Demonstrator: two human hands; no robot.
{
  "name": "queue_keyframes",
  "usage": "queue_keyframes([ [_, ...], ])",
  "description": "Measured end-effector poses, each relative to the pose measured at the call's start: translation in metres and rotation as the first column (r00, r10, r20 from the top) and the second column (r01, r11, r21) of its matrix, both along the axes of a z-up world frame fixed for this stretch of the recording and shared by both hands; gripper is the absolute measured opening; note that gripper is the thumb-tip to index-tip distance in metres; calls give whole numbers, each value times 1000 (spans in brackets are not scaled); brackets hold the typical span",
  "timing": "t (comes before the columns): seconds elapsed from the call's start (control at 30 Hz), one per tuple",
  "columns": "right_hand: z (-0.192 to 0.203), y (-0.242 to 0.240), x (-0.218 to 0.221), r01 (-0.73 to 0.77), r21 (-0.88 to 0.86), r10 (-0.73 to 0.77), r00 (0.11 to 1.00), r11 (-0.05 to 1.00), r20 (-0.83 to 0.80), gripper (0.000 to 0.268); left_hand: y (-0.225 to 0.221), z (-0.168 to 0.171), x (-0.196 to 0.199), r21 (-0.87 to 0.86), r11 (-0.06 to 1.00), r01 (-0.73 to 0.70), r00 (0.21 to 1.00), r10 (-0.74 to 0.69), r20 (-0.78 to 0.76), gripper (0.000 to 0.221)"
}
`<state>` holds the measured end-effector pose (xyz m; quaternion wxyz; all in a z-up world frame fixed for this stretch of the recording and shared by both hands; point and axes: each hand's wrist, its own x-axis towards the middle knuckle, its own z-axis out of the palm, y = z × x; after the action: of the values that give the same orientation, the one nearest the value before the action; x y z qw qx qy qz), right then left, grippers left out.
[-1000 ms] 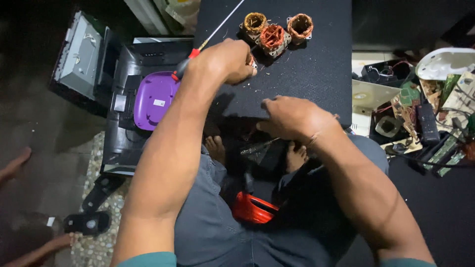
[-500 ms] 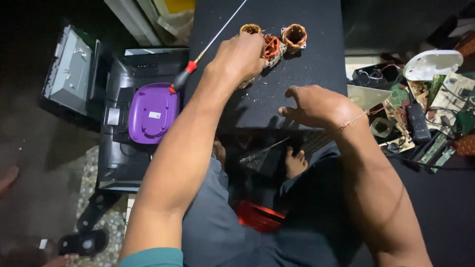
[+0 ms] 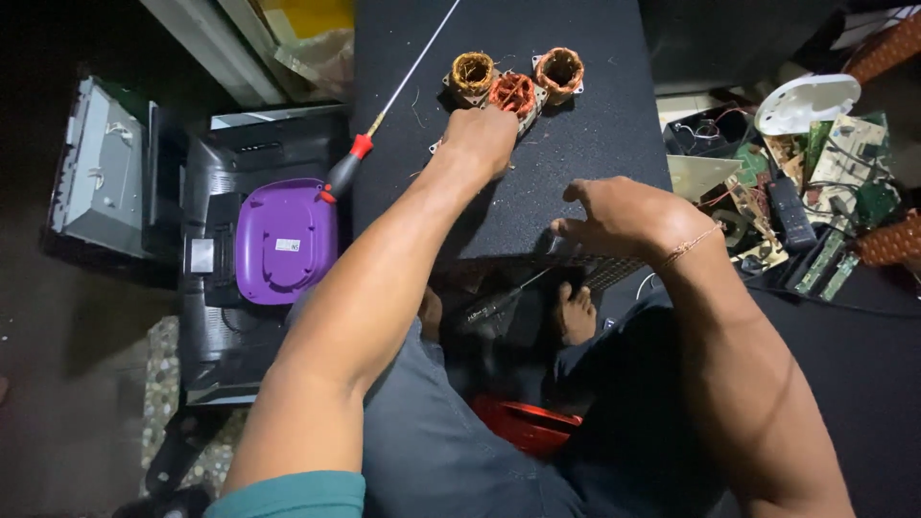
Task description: Repairing and connecting wires on copper coil assemblies for electronic devices.
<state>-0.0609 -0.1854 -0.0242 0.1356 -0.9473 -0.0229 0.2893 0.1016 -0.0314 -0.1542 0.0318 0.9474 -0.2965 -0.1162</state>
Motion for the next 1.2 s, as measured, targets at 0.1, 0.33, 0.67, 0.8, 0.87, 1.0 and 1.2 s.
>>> queue_keyframes([
  [0.1, 0, 0, 4, -5, -11, 5, 1000, 1000, 5, 54, 1, 15, -3, -93, 996, -7, 1000, 9, 25, 19],
  [0.33, 37, 21, 16, 111, -26, -113, 992, 993, -64, 51, 22, 104, -23, -335, 916, -221, 963, 149, -226, 43],
  [0.67, 11, 12, 52, -34, 209, -30, 956, 977, 292, 38, 18, 125, -19, -518, 742, -426, 886, 228, -403, 23],
  [0.8, -8, 28, 64, 119, 529, -223, 965, 840, 138, 38, 6, 124, -17, -650, 650, -393, 907, 161, -388, 14],
  [0.87, -17, 34, 69, 205, 624, -270, 963, 754, 10, 37, 2, 117, -13, -692, 645, -325, 938, 125, -324, 10],
  [1.0, -16, 40, 79, 225, 695, -295, 955, 683, -19, 31, 19, 114, -10, -699, 701, -141, 990, 92, -108, 18],
  [1.2, -18, 33, 84, 325, 688, -414, 910, 649, -40, 33, 76, 114, -20, -192, 964, -185, 934, 112, -340, 82],
])
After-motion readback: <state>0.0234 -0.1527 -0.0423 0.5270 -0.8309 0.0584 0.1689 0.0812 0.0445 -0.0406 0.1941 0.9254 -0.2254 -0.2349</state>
